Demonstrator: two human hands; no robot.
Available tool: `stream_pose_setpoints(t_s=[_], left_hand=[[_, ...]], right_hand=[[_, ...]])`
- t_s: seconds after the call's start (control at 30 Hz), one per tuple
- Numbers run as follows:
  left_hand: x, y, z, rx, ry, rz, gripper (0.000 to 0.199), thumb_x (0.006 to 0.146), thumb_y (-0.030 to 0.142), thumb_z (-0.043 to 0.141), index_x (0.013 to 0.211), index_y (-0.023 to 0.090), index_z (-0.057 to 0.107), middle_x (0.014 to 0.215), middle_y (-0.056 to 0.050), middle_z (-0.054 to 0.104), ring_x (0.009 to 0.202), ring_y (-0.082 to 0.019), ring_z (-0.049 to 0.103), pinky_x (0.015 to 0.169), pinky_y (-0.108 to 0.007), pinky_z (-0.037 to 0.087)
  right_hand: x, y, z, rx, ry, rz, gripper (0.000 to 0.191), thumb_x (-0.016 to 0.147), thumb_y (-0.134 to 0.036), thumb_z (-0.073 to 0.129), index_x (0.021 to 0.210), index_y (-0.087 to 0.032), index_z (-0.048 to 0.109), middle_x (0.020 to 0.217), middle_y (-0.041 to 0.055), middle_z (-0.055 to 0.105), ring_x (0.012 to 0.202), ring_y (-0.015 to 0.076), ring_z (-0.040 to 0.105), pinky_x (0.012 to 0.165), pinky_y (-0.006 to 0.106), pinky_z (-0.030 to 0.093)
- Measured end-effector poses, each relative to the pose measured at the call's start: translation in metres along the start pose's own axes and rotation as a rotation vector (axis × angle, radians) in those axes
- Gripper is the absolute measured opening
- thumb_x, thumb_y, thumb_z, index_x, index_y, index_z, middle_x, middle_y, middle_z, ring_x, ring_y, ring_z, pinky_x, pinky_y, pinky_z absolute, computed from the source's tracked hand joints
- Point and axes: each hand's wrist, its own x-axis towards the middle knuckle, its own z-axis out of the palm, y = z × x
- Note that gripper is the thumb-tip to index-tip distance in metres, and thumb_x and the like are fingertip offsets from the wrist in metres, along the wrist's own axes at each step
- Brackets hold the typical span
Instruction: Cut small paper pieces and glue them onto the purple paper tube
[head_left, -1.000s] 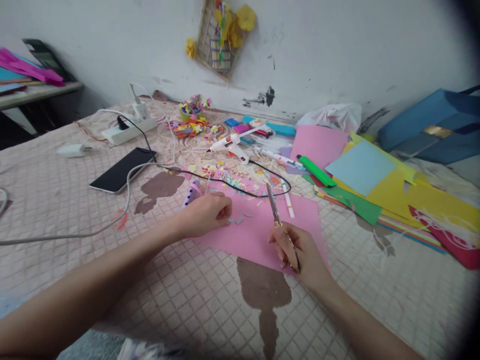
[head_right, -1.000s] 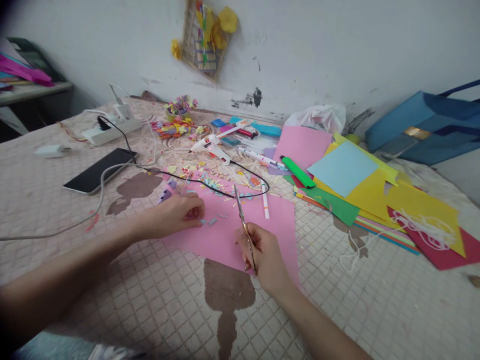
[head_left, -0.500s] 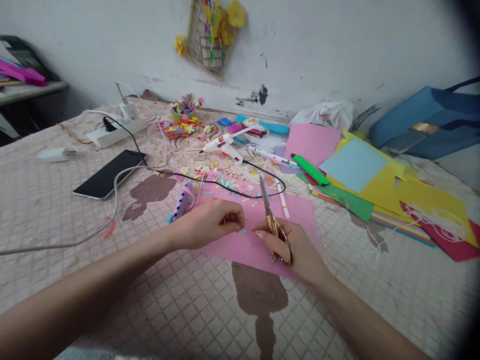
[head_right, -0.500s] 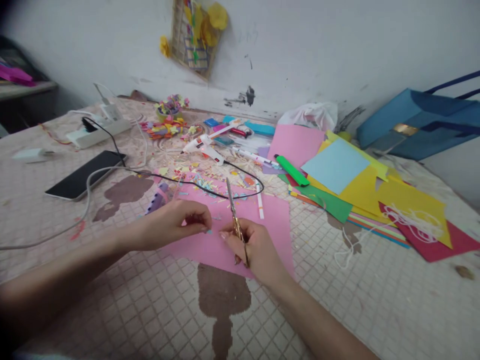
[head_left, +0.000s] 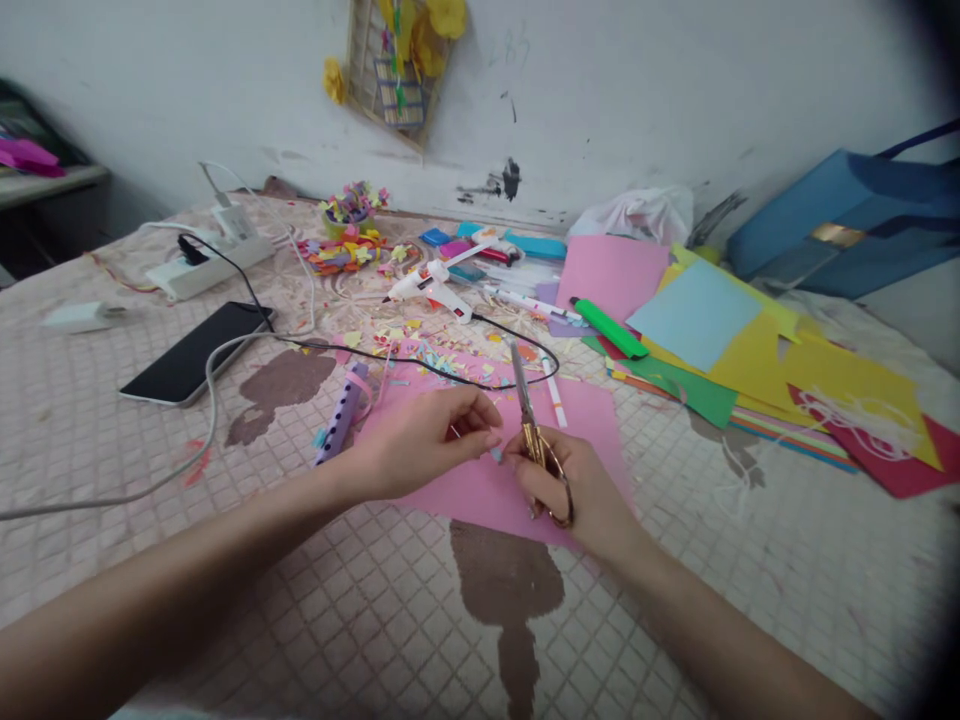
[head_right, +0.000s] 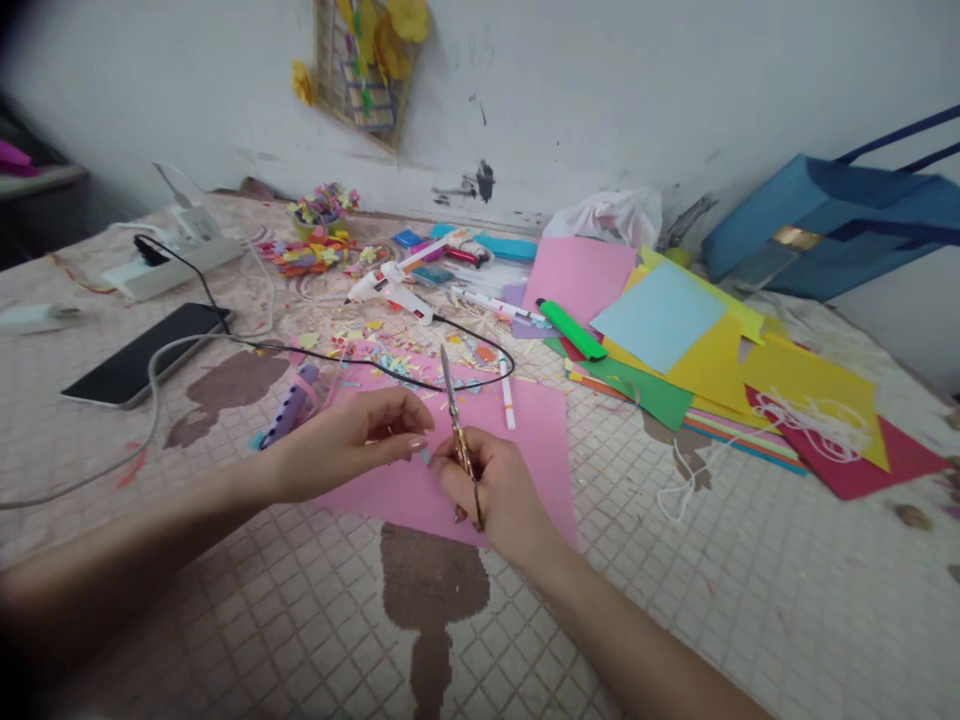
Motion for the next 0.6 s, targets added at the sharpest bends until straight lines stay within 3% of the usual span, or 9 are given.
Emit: stream_pose_setpoints(t_s=[0.27,0.43,0.6], left_hand=[[-0.0027,-0.0123,0.0108,-0.377,-0.007,-0.213,0.008,0.074,0.02,0.059,0.075,0.011,0.057,0.068,0.001,0.058,0.06,-0.008,0.051,0.058,-0.022,0.043],[-0.0028,-0.01,0.0106,-0.432,0.015,-0.226,0.008,0.076,0.019,0.058,0.074,0.012,0.057,0.065,0.002,0.057,0.059,-0.007,0.051,0.059,-0.022,0.042],[-0.0034,-0.0095,0.0036,-0.475,0.049,-0.192,0.008,0.078,0.018,0.058,0.076,0.011,0.056,0.067,0.0,0.06,0.063,-0.008,0.056,0.063,-0.023,0.045]], right_hand=[[-0.0006,0.0021,0.0041,0.02,0.082,-0.058,0.012,0.076,-0.028,0.053,0.072,-0.017,0.052,0.048,-0.0075,0.043,0.041,0.007,0.042,0.04,0.018,0.036],[-0.0004,0.0042,0.0049,0.043,0.078,-0.078,0.015,0.078,-0.031,0.055,0.073,-0.018,0.052,0.051,-0.0068,0.044,0.042,0.0072,0.043,0.041,0.019,0.037],[-0.0034,0.0015,0.0018,0.091,0.018,-0.054,0.034,0.084,-0.049,0.046,0.071,-0.018,0.05,0.047,-0.007,0.04,0.039,0.0072,0.039,0.039,0.019,0.034]])
